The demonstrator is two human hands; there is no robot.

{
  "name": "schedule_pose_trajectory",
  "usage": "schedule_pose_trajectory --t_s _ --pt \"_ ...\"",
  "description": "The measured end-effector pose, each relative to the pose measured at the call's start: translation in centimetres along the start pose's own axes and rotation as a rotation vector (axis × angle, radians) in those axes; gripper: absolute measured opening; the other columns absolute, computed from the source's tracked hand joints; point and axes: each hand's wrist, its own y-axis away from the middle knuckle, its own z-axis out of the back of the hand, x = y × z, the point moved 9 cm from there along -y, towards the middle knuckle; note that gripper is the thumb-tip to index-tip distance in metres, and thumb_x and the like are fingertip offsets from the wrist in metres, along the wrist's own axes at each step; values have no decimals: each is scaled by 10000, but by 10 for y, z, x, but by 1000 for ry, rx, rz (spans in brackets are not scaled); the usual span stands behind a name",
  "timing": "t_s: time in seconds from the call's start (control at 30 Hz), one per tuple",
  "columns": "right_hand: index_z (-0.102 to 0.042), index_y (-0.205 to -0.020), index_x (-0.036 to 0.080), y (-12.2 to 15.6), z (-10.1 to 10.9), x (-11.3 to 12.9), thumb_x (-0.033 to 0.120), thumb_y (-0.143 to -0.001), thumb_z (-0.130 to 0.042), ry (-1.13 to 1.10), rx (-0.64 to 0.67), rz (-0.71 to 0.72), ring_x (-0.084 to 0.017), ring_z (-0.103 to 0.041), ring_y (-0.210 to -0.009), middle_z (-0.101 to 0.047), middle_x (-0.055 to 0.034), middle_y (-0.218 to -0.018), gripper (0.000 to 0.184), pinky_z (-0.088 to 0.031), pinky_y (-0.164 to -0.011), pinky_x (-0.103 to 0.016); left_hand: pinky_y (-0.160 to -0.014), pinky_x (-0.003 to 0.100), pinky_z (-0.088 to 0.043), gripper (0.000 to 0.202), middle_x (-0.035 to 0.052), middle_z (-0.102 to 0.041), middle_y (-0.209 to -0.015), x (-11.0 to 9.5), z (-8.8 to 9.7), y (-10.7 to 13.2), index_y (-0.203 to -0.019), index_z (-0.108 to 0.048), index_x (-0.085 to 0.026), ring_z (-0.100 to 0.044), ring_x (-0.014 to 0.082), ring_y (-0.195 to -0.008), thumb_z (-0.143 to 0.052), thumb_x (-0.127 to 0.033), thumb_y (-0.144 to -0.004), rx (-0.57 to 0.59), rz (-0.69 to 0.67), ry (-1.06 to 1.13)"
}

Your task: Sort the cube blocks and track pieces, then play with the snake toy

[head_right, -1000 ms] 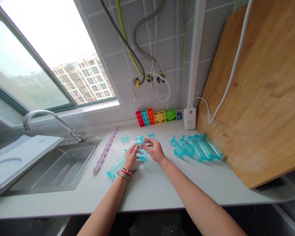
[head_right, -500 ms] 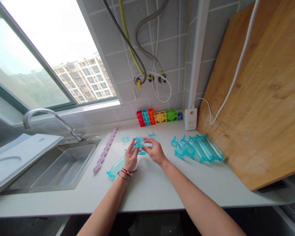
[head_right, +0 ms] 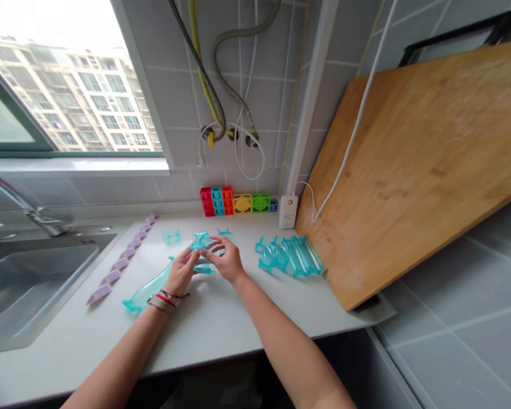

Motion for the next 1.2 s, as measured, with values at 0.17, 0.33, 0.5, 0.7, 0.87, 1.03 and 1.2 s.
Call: schedule_pose_trajectory --t_s 0.17,0.33,0.5,0.7,0.87,1.03,1.2 --pt "-668 -1188 236 6 -7 1 559 -853 -682 37 38 -18 -181 -636 -812 -673 -47 -983 466 -525 -629 -255 -417 225 -523 597 109 -736 -1044 -5 -7 4 -1281 -629 -222 -676 141 -552 -672 -613 -832 5 69 120" --pt "-636 -1190 214 11 -7 -6 586 -875 -626 66 -27 -49 -170 -623 -755 -661 -53 -979 488 -539 -602 -260 -380 205 -467 559 90 -752 -844 0 7 -2 -1183 -692 -182 -599 111 -446 -599 -627 -857 -74 58 77" --pt "-620 -841 217 12 -13 -13 579 -850 -653 93 4 -75 -152 -580 -583 -621 6 -691 364 -496 -562 -267 -330 205 -379 397 -31 -556 -463 -1 11 -4 -785 -738 -170 -465 113 -342 -656 -557 -811 -101 -39 -75" --pt "-553 -718 218 15 -6 -20 568 -832 -658 87 -23 -133 -126 -496 -448 -539 42 -529 382 -425 -453 -248 -470 222 -429 268 -1 -649 -631 -11 13 -2 -832 -754 -180 -529 121 -464 -692 -435 -781 -150 -171 -236" --pt "-591 -888 195 19 -5 -24 557 -824 -663 94 -37 -142 -117 -493 -442 -556 51 -572 374 -406 -388 -222 -533 227 -478 496 35 -698 -998 -11 19 -3 -1298 -629 -240 -550 78 -468 -636 -335 -812 -177 -208 -309" --pt "-565 -1054 179 24 -3 -32 517 -853 -657 55 -56 -158 -99 -457 -373 -604 58 -589 404 -387 -344 -204 -549 233 -500 369 46 -709 -967 -6 16 -6 -1163 -719 -219 -604 98 -506 -595 -321 -831 -130 -204 -369" --pt "-549 -1111 190 25 -1 -32 499 -870 -653 59 -63 -143 -98 -437 -333 -570 83 -545 406 -358 -328 -201 -595 249 -533 356 62 -751 -979 -2 14 -9 -1129 -746 -207 -669 132 -568 -598 -300 -819 -96 -197 -405"
